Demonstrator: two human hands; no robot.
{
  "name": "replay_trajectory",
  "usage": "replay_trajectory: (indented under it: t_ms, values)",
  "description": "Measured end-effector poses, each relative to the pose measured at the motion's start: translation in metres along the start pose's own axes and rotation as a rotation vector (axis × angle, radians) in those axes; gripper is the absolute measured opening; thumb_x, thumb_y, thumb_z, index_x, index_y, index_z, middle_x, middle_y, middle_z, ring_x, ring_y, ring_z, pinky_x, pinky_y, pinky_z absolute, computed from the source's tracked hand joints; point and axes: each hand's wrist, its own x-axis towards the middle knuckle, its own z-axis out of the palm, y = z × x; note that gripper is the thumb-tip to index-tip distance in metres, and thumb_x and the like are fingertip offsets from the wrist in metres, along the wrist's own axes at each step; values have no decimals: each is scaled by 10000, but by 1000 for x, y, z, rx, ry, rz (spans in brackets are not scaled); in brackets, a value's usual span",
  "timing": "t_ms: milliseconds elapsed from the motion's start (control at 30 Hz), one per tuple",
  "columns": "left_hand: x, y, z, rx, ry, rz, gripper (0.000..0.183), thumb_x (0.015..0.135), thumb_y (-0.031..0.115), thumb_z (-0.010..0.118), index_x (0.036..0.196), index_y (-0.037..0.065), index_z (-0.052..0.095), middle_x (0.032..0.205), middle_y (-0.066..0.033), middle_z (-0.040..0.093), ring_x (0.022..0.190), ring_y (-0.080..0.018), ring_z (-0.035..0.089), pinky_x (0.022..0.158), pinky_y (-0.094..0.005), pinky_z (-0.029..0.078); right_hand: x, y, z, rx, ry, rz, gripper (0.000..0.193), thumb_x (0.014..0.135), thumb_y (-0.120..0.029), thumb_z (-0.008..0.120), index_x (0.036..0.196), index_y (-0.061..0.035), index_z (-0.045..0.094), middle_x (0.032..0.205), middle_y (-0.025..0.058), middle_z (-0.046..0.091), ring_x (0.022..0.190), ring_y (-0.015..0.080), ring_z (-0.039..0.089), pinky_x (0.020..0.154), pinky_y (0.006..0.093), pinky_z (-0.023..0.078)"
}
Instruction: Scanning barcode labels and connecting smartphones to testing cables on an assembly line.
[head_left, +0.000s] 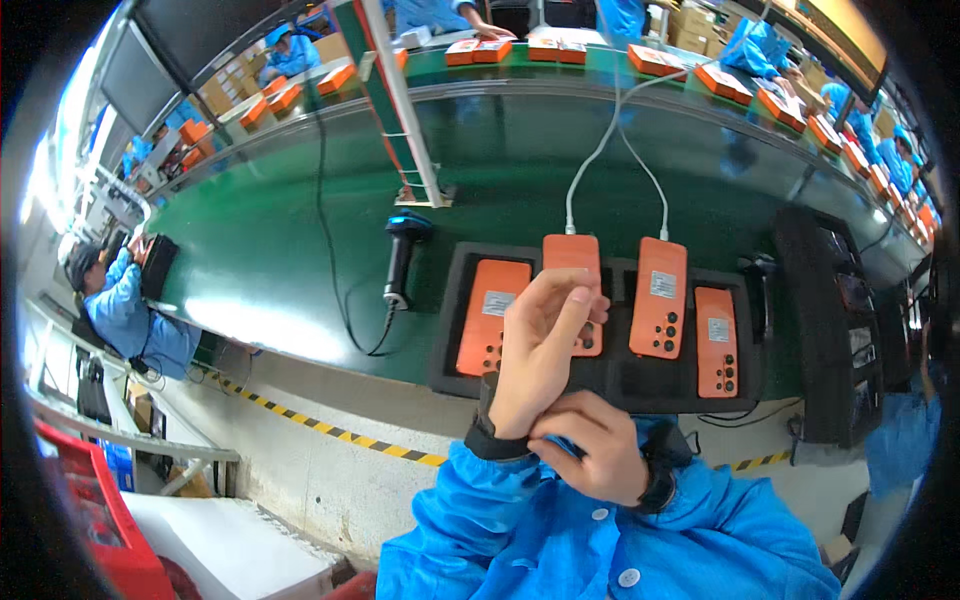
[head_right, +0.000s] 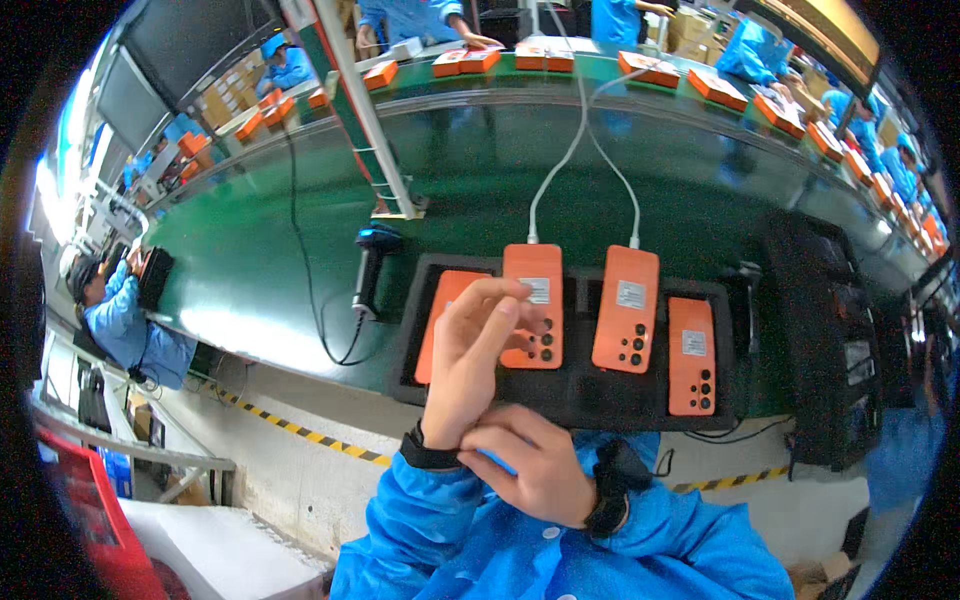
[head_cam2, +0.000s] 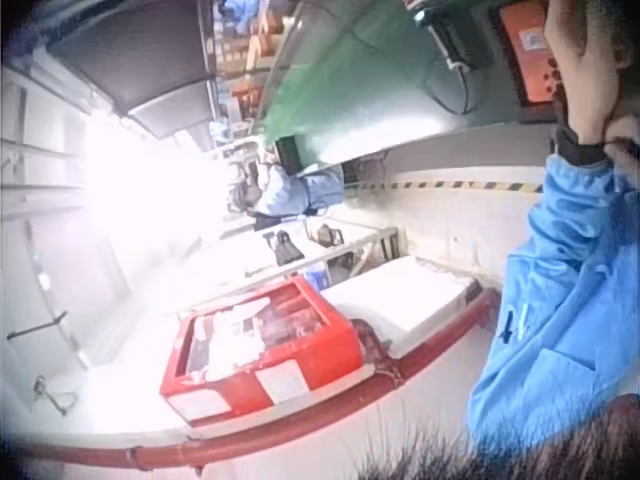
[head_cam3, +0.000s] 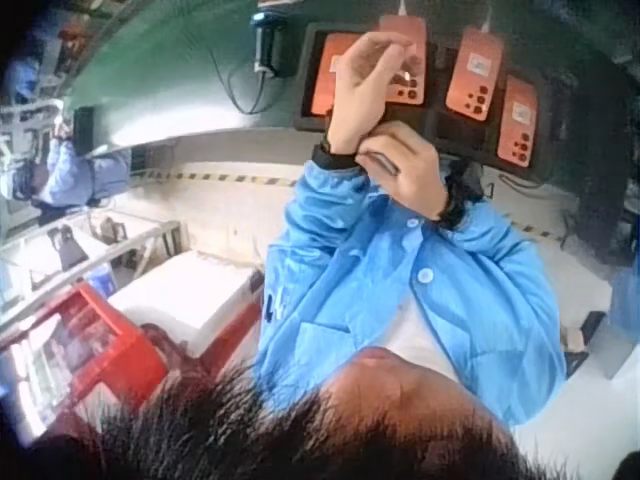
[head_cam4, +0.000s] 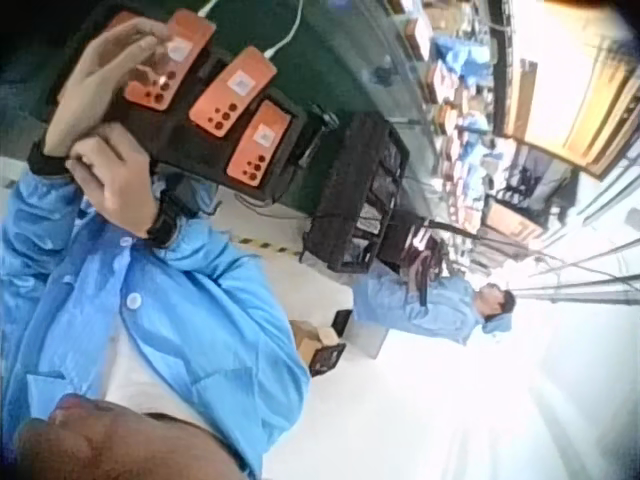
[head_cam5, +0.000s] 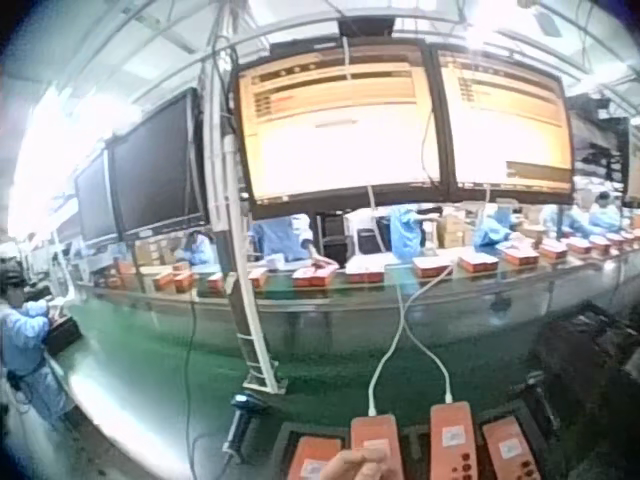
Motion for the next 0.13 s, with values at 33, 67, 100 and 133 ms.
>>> replay_trajectory:
  t_ms: [33,67,100,133]
  values:
    - [-6,-6,-6,109,54,107,176,932,122,536,1061,7,563,858,-74,632,814,-135,613,693,-261,488,-4,-2,9,-35,6,-53,214,723,-79,738,905,-61,627,889,99,597,784,258,613,682,325,506]
    - [-16,-10,-14,89,84,88,179,927,116,544,1060,-2,562,850,-69,629,803,-136,610,684,-257,483,-8,-4,19,-83,-2,-83,226,704,-88,751,891,-66,625,885,100,595,783,261,607,671,326,503]
    - [-24,-11,-19,78,111,84,182,922,110,552,1058,-11,560,842,-64,626,792,-136,608,676,-253,478,-16,-6,28,-78,24,-71,221,697,-81,755,874,-64,624,885,98,595,793,266,604,680,338,505]
    - [-31,-7,-25,199,136,133,188,916,107,561,1059,-15,560,838,-64,624,792,-140,608,677,-255,479,-2,-15,49,5,3,-148,221,697,-81,755,874,-64,624,885,98,595,793,266,604,680,338,505]
